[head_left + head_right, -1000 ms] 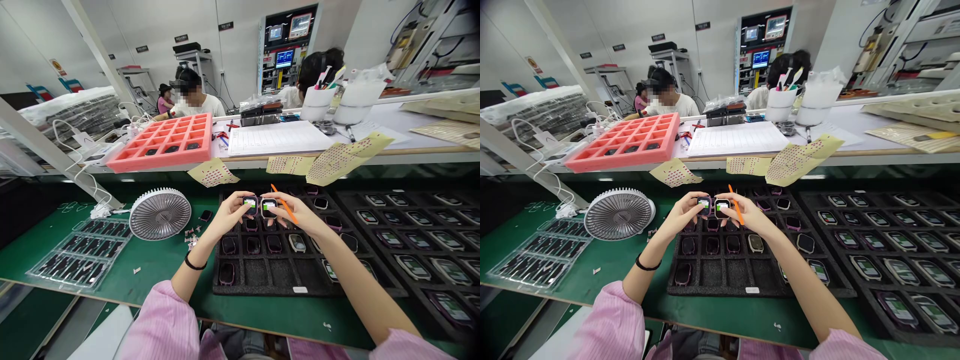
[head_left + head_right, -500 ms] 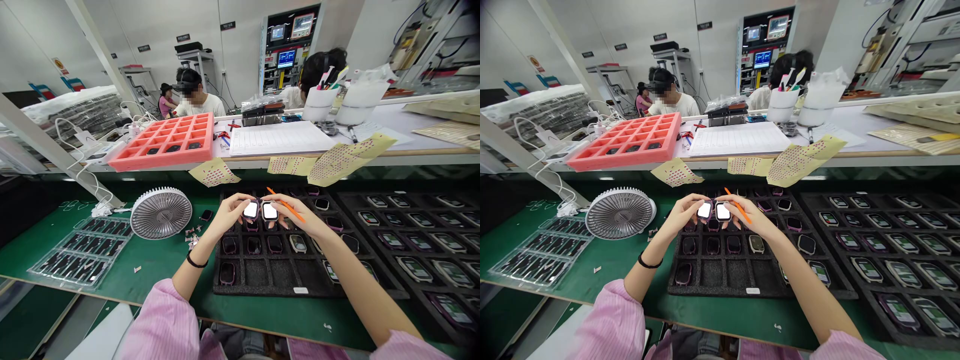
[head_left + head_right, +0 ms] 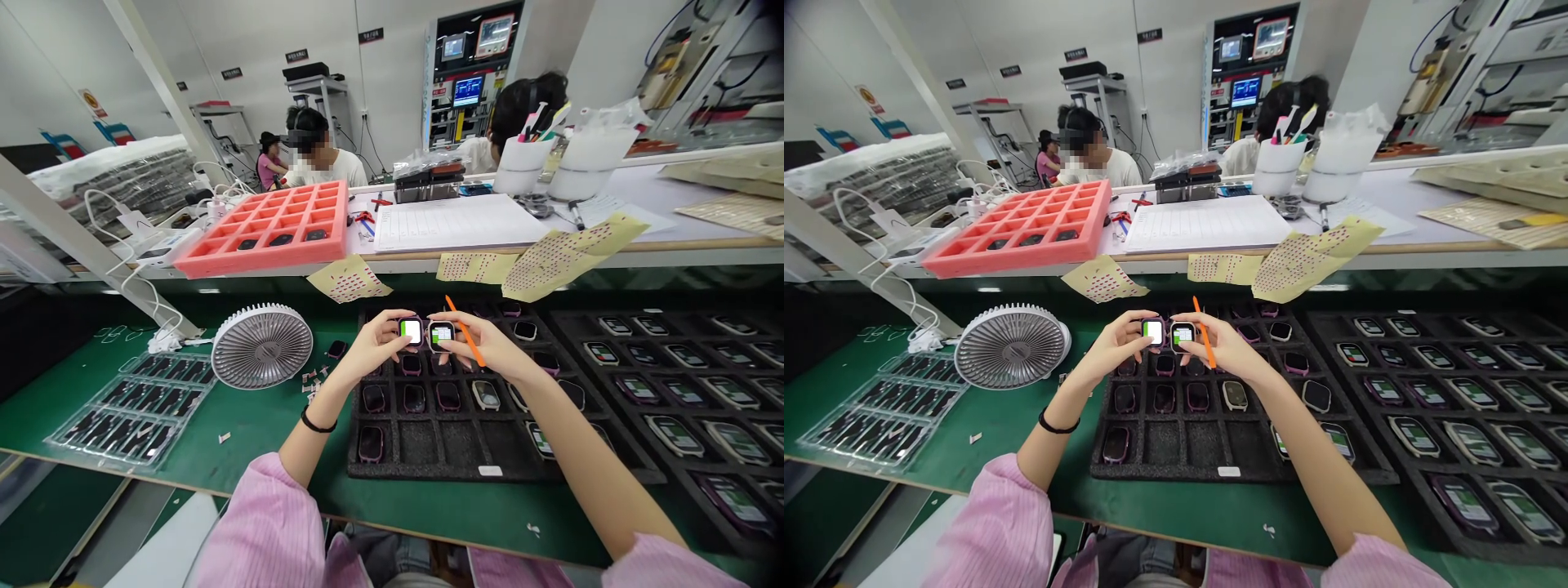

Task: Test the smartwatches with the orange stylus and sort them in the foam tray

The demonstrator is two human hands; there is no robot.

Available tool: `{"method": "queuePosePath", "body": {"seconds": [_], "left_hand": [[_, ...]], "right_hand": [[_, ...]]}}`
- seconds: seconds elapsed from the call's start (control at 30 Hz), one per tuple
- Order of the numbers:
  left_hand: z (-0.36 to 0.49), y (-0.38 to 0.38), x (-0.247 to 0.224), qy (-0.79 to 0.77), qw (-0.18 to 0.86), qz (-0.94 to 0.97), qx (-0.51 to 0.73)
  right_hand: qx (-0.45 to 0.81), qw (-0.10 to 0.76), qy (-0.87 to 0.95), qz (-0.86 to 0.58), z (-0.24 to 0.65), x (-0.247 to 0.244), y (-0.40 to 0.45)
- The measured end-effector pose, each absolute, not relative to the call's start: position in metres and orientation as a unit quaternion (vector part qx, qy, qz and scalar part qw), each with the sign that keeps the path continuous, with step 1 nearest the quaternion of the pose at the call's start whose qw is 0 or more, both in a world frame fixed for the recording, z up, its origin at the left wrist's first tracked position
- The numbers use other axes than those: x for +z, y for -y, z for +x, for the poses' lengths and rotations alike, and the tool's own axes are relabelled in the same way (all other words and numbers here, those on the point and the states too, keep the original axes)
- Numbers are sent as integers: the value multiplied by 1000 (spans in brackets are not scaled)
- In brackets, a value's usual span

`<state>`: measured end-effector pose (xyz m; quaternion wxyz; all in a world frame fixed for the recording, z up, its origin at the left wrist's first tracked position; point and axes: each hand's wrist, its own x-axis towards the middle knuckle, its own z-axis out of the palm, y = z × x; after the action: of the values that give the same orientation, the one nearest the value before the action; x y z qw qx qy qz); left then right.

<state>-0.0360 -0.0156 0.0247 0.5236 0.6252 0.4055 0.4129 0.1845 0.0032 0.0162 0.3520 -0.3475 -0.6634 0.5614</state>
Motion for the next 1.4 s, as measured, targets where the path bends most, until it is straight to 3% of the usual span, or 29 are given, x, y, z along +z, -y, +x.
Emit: {"method": "queuePosePath", "body": {"seconds": [0.33, 0.77, 1.07, 1.4], "left_hand": [[-31, 13, 21, -442, 499, 598, 445], [-39, 14, 25, -412, 515, 647, 383], [-37, 8, 19, -413, 531, 611, 418], [-38, 10, 21, -419, 518, 619, 416]], "right_hand": [[546, 391, 651, -353, 180, 24, 4], [539, 381, 666, -347, 183, 17, 0], [564, 322, 687, -327, 185, 20, 0], [563, 340, 679, -326, 185, 15, -2]]}}
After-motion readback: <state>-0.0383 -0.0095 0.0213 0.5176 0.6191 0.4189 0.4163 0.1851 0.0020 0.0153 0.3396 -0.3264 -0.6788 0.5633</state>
